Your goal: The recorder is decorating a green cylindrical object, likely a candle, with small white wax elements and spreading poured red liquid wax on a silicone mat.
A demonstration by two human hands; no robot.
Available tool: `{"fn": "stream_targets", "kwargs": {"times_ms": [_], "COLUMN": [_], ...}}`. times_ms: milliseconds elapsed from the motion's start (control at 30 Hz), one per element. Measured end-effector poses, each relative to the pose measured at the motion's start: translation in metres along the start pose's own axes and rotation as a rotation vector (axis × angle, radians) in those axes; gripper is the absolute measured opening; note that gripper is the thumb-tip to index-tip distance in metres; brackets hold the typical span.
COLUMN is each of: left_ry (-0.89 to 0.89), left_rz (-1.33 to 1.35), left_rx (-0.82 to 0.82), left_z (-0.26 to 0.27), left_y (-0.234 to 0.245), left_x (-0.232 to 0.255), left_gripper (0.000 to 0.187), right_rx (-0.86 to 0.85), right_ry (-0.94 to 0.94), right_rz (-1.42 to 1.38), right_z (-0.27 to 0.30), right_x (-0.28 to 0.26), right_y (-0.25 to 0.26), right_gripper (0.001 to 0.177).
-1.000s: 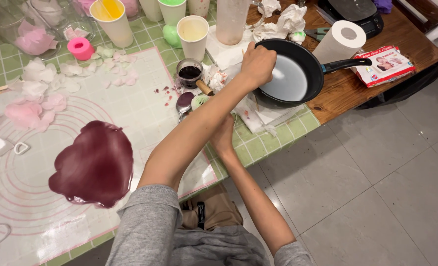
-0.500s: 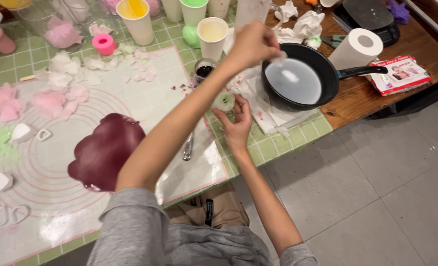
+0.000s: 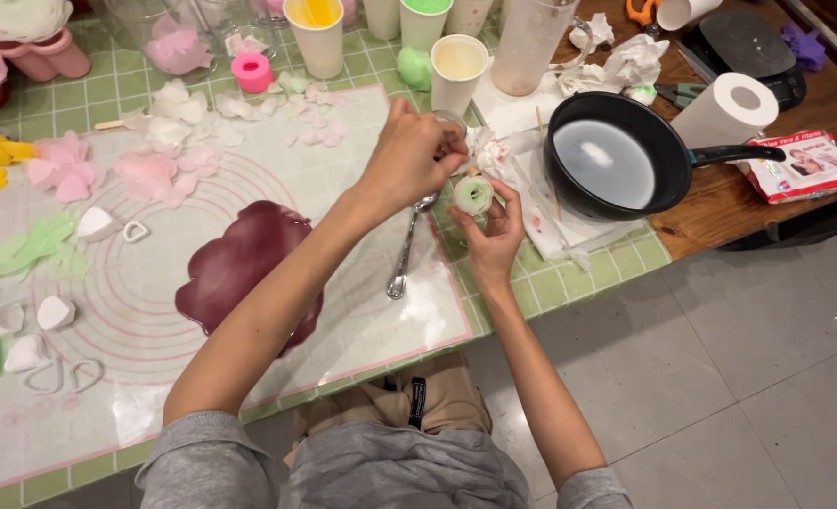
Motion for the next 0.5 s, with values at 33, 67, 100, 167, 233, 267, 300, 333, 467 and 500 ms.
{"fn": "stream_targets", "kwargs": {"times_ms": [33,67,100,167,233,267,300,333,467,500], "left_ry": [0.002,-0.019,-0.040,-0.044,-0.050,-0.029,-0.008,-0.007,0.046,0.059], "left_rz": [0.000,-0.025,-0.051,-0.037,-0.024,-0.003,0.018,0.018,0.083,0.107], "left_rx": [0.005,0.001,-0.004,-0.013,-0.024,-0.055,-0.086,-0.085,-0.111,-0.116], "left_z": [0.002,0.003,0.004,0.006,0.008,0.008,0.008,0.010,0.015,0.016], "left_y": [-0.002,-0.005,-0.008,-0.007,-0.007,-0.009,-0.012,-0.012,-0.015,-0.016], "left_x": [-0.001,-0.001,0.000,0.005,0.008,0.006,0.004,0.002,-0.005,-0.006], "left_gripper": [0.008,0.008,0.008,0.007,0.006,0.006,0.005,0.005,0.007,0.008], "right_rx": [-0.005,-0.010,-0.014,-0.034,-0.052,-0.056,-0.060,-0.062,-0.090,-0.092], "right_ry": [0.000,-0.006,-0.012,-0.030,-0.049,-0.053,-0.057,-0.057,-0.059,-0.079], "right_rz": [0.002,-0.004,-0.009,-0.024,-0.040,-0.025,-0.011,-0.010,0.027,0.033], "right_z": [0.001,0.001,0.002,0.002,0.002,0.002,0.002,0.002,0.003,0.003], "right_x": [0.000,0.002,0.003,-0.001,-0.003,-0.004,-0.004,-0.005,-0.006,-0.005], "right_y": [-0.001,-0.001,-0.001,-0.007,-0.012,-0.013,-0.014,-0.014,-0.018,-0.018], "right_gripper": [0.054,0.054,0.054,0.056,0.059,0.065,0.070,0.070,0.073,0.071]}}
Point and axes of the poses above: each hand's wrist, its own z-axis away from the middle knuckle, its own y-axis out of the back of the hand, x = y × z, the point moved 10 cm from there along -z, towards the middle knuckle, and after that the axes turned 2 degrees about -z, right-handed, at the moved point
